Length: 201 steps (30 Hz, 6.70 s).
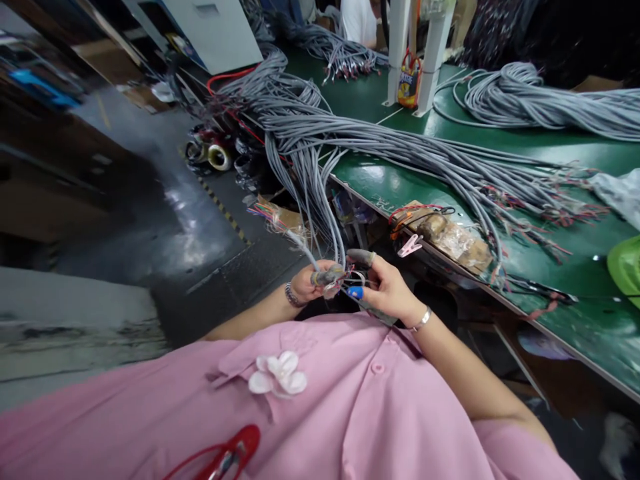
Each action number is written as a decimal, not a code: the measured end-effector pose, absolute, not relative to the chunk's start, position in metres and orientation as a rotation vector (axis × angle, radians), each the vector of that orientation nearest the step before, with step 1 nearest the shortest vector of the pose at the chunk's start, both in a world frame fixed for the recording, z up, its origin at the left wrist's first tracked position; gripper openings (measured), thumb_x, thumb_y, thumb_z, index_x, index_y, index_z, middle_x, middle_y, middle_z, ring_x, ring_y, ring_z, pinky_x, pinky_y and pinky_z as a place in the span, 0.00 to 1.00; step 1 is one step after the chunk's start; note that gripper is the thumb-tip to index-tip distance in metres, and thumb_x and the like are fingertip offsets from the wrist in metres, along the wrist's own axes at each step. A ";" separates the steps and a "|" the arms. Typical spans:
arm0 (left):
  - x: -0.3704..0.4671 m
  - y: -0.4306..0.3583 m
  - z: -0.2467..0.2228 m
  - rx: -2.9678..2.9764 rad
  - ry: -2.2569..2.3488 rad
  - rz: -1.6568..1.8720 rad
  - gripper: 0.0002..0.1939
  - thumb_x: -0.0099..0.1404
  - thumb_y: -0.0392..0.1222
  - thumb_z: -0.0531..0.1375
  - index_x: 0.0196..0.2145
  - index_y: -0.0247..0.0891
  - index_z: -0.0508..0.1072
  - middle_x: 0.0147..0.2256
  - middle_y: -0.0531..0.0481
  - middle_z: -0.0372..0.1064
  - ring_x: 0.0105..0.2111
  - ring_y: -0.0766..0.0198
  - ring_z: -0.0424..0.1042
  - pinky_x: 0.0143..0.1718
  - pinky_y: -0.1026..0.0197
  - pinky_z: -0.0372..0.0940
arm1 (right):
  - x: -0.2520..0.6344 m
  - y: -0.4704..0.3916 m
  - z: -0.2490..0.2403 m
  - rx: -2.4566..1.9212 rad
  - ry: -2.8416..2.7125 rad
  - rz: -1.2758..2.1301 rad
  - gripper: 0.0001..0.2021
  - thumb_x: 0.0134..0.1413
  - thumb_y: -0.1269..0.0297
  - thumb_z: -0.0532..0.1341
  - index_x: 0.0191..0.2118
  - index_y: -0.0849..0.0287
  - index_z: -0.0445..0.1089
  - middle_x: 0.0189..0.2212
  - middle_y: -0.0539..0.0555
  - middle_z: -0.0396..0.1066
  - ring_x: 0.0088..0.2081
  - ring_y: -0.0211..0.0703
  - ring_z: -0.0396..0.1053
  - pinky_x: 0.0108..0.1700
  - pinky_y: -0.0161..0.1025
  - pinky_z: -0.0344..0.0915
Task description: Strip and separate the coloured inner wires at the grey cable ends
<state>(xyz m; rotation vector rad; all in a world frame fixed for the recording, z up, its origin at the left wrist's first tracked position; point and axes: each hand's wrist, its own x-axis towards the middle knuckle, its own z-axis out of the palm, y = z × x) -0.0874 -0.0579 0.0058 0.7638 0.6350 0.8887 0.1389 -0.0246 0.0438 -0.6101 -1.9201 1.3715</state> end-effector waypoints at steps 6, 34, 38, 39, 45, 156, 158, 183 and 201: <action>-0.095 -0.059 -0.001 0.794 0.693 0.798 0.27 0.42 0.55 0.73 0.27 0.29 0.72 0.16 0.54 0.59 0.13 0.76 0.52 0.14 0.70 0.45 | 0.123 -0.017 0.064 -0.302 -2.057 1.230 0.08 0.59 0.59 0.64 0.36 0.58 0.76 0.34 0.56 0.72 0.35 0.41 0.69 0.39 0.38 0.67; -0.078 -0.039 0.032 1.614 0.755 0.665 0.23 0.55 0.55 0.68 0.30 0.27 0.77 0.27 0.44 0.74 0.26 0.66 0.70 0.30 0.66 0.65 | 0.161 -0.030 0.028 -0.965 -1.157 2.135 0.19 0.40 0.54 0.74 0.31 0.60 0.69 0.25 0.50 0.73 0.16 0.27 0.52 0.17 0.30 0.43; -0.077 -0.040 0.022 1.550 0.792 0.648 0.23 0.54 0.56 0.69 0.29 0.28 0.77 0.25 0.47 0.71 0.25 0.68 0.67 0.28 0.67 0.63 | 0.159 -0.032 0.035 -0.905 -1.209 2.176 0.22 0.36 0.57 0.76 0.34 0.59 0.67 0.23 0.46 0.70 0.19 0.31 0.61 0.21 0.30 0.54; -0.078 -0.040 0.020 1.537 0.800 0.648 0.22 0.54 0.55 0.69 0.29 0.28 0.77 0.25 0.47 0.71 0.25 0.68 0.67 0.28 0.67 0.63 | 0.158 -0.032 0.035 -0.895 -1.226 2.174 0.22 0.35 0.58 0.77 0.34 0.59 0.67 0.23 0.46 0.70 0.20 0.32 0.62 0.22 0.31 0.57; -0.081 -0.043 0.013 1.384 0.799 0.620 0.21 0.53 0.53 0.70 0.29 0.29 0.77 0.25 0.47 0.72 0.26 0.66 0.69 0.30 0.65 0.65 | 0.146 -0.032 0.024 -0.893 -1.343 1.983 0.19 0.40 0.59 0.74 0.34 0.58 0.67 0.23 0.45 0.68 0.23 0.34 0.64 0.27 0.33 0.64; -0.080 -0.043 -0.019 1.041 0.715 0.876 0.21 0.48 0.52 0.73 0.30 0.31 0.75 0.20 0.53 0.68 0.16 0.74 0.61 0.18 0.70 0.55 | 0.148 -0.026 -0.001 -1.090 -0.590 1.956 0.19 0.48 0.47 0.68 0.32 0.57 0.66 0.25 0.49 0.67 0.21 0.31 0.55 0.16 0.29 0.43; -0.079 -0.042 -0.023 1.001 0.702 0.971 0.21 0.50 0.52 0.72 0.31 0.31 0.75 0.19 0.54 0.67 0.16 0.74 0.60 0.17 0.70 0.54 | 0.156 -0.032 -0.002 -1.118 -0.848 1.934 0.24 0.54 0.38 0.59 0.32 0.58 0.68 0.24 0.51 0.67 0.20 0.33 0.52 0.17 0.32 0.42; -0.085 -0.037 -0.034 0.924 0.647 1.028 0.24 0.44 0.57 0.73 0.21 0.32 0.72 0.19 0.49 0.67 0.23 0.66 0.67 0.30 0.62 0.61 | 0.135 -0.051 0.051 -1.079 -2.377 0.684 0.13 0.65 0.61 0.54 0.28 0.57 0.63 0.27 0.52 0.64 0.28 0.40 0.60 0.32 0.37 0.53; -0.089 -0.036 -0.034 0.962 0.630 0.958 0.27 0.40 0.61 0.71 0.16 0.34 0.70 0.15 0.49 0.62 0.19 0.66 0.62 0.23 0.62 0.56 | 0.125 -0.046 0.042 -0.946 -2.287 0.880 0.15 0.65 0.59 0.54 0.26 0.57 0.61 0.25 0.50 0.62 0.26 0.38 0.57 0.30 0.37 0.52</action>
